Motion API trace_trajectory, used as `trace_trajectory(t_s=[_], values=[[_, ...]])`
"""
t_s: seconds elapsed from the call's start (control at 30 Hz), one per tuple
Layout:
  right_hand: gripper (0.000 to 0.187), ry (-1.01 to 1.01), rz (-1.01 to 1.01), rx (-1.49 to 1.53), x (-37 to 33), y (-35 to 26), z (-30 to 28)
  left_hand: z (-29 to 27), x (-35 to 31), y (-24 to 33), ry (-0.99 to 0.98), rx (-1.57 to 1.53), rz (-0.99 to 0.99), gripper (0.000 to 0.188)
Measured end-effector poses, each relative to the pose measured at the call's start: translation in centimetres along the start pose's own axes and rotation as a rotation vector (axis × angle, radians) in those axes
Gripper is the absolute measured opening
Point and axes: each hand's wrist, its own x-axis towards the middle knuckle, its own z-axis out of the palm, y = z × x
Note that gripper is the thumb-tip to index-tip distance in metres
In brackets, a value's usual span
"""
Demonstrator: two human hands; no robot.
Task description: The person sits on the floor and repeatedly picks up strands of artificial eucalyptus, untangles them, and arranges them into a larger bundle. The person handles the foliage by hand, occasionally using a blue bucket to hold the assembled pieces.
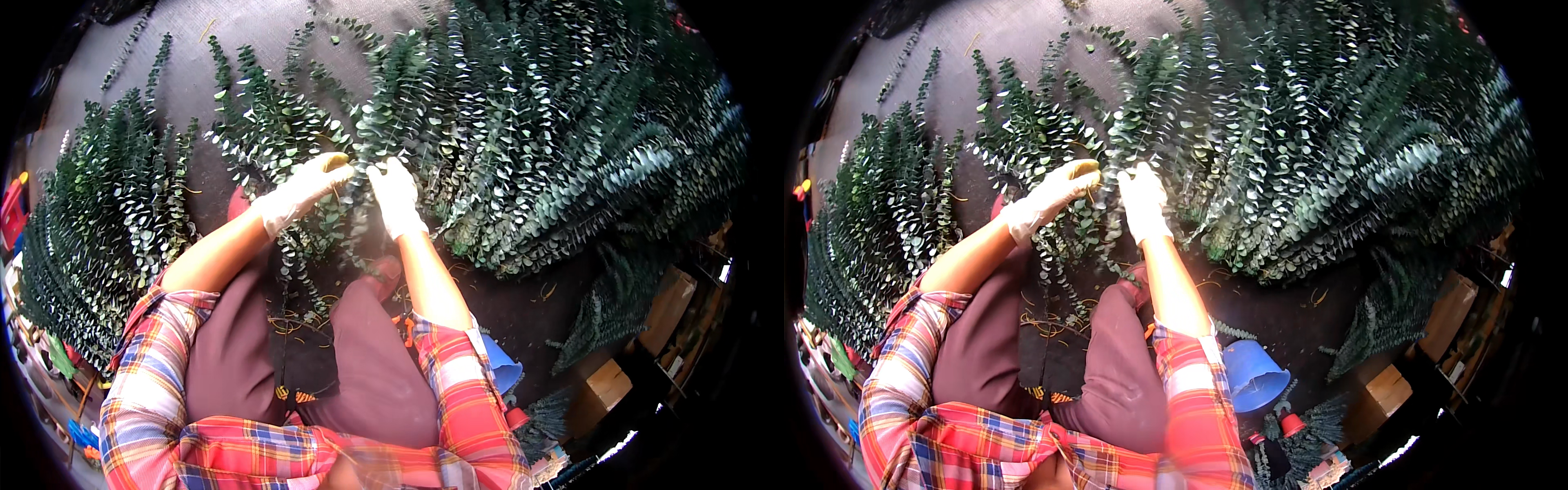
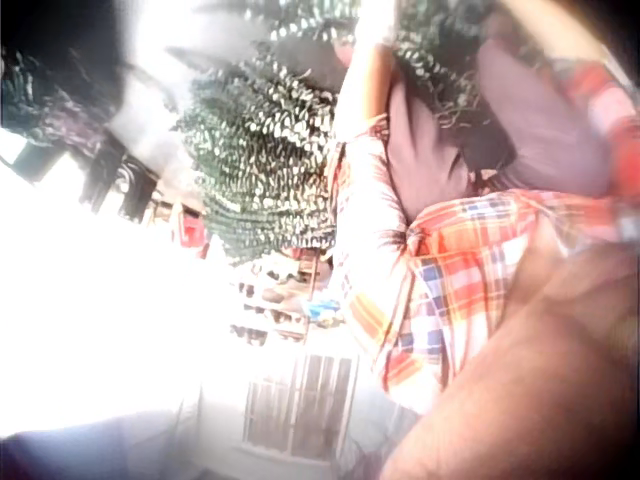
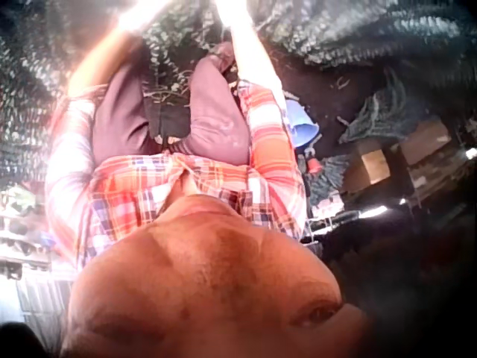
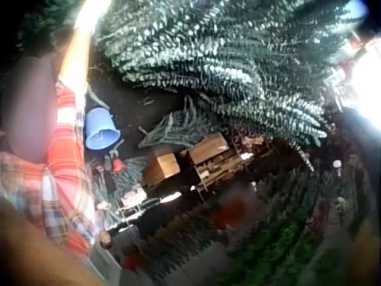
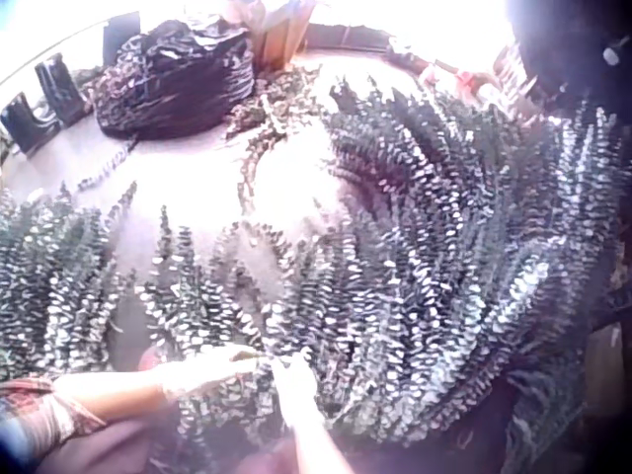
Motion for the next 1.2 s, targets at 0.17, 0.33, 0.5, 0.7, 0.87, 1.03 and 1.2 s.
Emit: trace_trajectory(t_s=[0.17, 0.33, 0.5, 0.7, 0.87, 1.03, 1.2], values=[[0.033, -0.12, -0.173, 0.058, -2.6, -5.9, 0.6, -0.7, 0.1, 1.9, 0.078, -0.107, -0.012, 0.072], [0.035, -0.096, -0.243, 0.29, -1.5, -5.4, -0.7, -4.5, 1.5, -2.7, 0.185, -0.109, 0.049, 0.029], [0.047, 0.194, 0.086, 0.538, 1.5, -0.5, -3.3, -5.9, -0.1, -1.7, 0.143, -0.184, -0.072, 0.037], [0.035, 0.026, -0.019, 0.273, 0.9, 0.9, 1.8, -5.8, 0.2, -1.2, 0.127, -0.161, -0.138, 0.042], [0.013, -0.227, 0.108, 0.783, 0.4, 2.8, 1.6, -5.7, -0.5, -0.5, 0.179, -0.182, -0.189, 0.045], [0.029, -0.304, 0.144, 0.989, -0.4, 0.4, -1.3, -6.3, -1.4, 0.5, 0.255, -0.114, -0.127, 0.048], [0.035, -0.228, -0.02, 0.946, -0.7, -3.7, -1.5, -6.0, -2.3, 3.5, 0.396, 0.034, -0.076, 0.07]])
